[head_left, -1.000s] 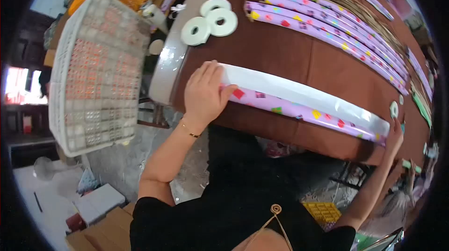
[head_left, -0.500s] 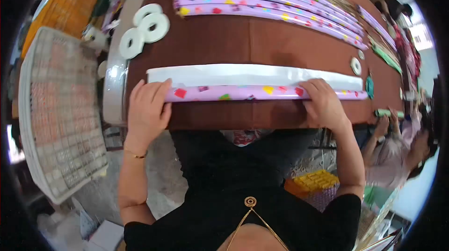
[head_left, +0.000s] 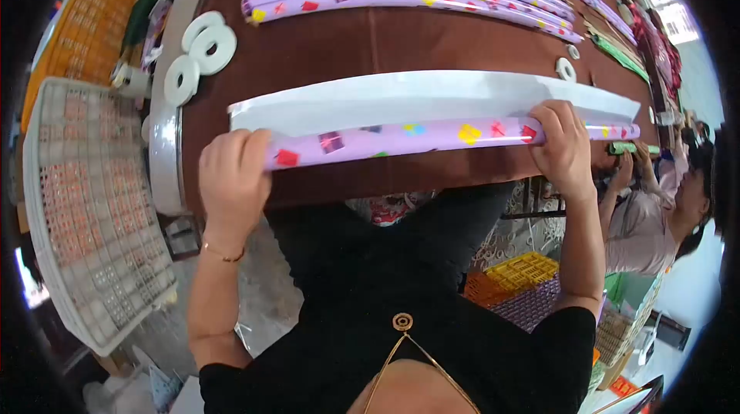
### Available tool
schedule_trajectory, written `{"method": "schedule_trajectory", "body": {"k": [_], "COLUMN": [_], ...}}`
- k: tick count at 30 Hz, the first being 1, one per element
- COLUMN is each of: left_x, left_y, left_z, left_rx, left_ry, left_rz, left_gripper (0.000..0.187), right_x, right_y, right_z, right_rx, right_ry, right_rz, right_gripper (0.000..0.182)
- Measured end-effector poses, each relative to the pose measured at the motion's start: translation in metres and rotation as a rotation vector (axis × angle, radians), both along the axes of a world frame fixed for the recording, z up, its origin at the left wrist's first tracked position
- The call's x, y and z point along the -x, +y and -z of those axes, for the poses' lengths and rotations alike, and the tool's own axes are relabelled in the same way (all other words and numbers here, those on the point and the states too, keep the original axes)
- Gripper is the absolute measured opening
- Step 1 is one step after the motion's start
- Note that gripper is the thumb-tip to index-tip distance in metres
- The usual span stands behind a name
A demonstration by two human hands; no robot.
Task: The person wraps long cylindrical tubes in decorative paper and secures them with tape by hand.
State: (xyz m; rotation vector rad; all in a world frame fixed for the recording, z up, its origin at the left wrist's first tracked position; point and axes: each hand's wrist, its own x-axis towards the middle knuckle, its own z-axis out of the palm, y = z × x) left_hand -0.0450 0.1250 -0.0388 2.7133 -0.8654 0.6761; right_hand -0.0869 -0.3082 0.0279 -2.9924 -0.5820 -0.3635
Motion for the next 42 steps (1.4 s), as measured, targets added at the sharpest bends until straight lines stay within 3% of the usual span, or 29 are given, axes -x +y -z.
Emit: {"method": "schedule_trajectory", "body": {"k": [3,9,15,17,19,22,25,28,30,31,34,41,42], "left_x": [0.008,0.022,0.027,0.028,0.029,0.026,0.025,0.021,0.014,0.010,-0.007,-0.016,-0.017], "left_y": [-0.011,-0.018,-0.019,-0.018,-0.018,-0.016,-0.011,-0.006,-0.006,-0.004,-0.001,-0.006,-0.006], "left_z": [0.014,0.026,0.028,0.035,0.040,0.039,0.039,0.036,0.036,0.038,0.036,0.031,0.029], "left_rx": [0.033,0.100,0.122,0.169,0.200,0.238,0.262,0.390,0.843,0.843,1.291,1.207,1.196], "left_ry": [0.183,0.164,0.150,0.168,0.176,0.177,0.163,0.200,0.297,0.299,0.729,0.726,0.739], "left_rz": [0.087,0.100,0.016,0.041,0.027,0.022,0.018,0.005,-0.127,-0.129,-0.135,-0.203,-0.250], "left_gripper": [0.045,0.052,0.054,0.052,0.050,0.047,0.047,0.043,0.036,0.036,0.043,0.050,0.052], "right_x": [0.003,-0.001,-0.058,-0.084,-0.108,-0.130,-0.136,-0.132,-0.129,-0.126,-0.124,-0.124,-0.123], "right_y": [-0.018,-0.027,0.094,0.144,0.192,0.239,0.258,0.255,0.252,0.250,0.249,0.253,0.255], "right_z": [0.031,0.047,0.026,0.044,0.057,0.076,0.074,0.080,0.080,0.080,0.079,0.080,0.083], "right_rx": [-0.011,-0.084,-0.512,-0.508,-0.547,-0.458,-0.432,-0.594,-0.647,-0.700,-0.792,-0.757,-0.752], "right_ry": [0.040,0.285,0.365,0.299,0.388,0.298,0.525,0.565,0.556,0.543,0.598,0.590,0.428], "right_rz": [0.015,0.107,-0.170,-0.330,-0.390,-0.441,-0.439,-0.475,-0.471,-0.458,-0.437,-0.390,-0.407], "right_gripper": [0.042,0.046,0.041,0.036,0.035,0.028,0.020,0.012,0.010,0.009,0.007,0.009,0.010]}}
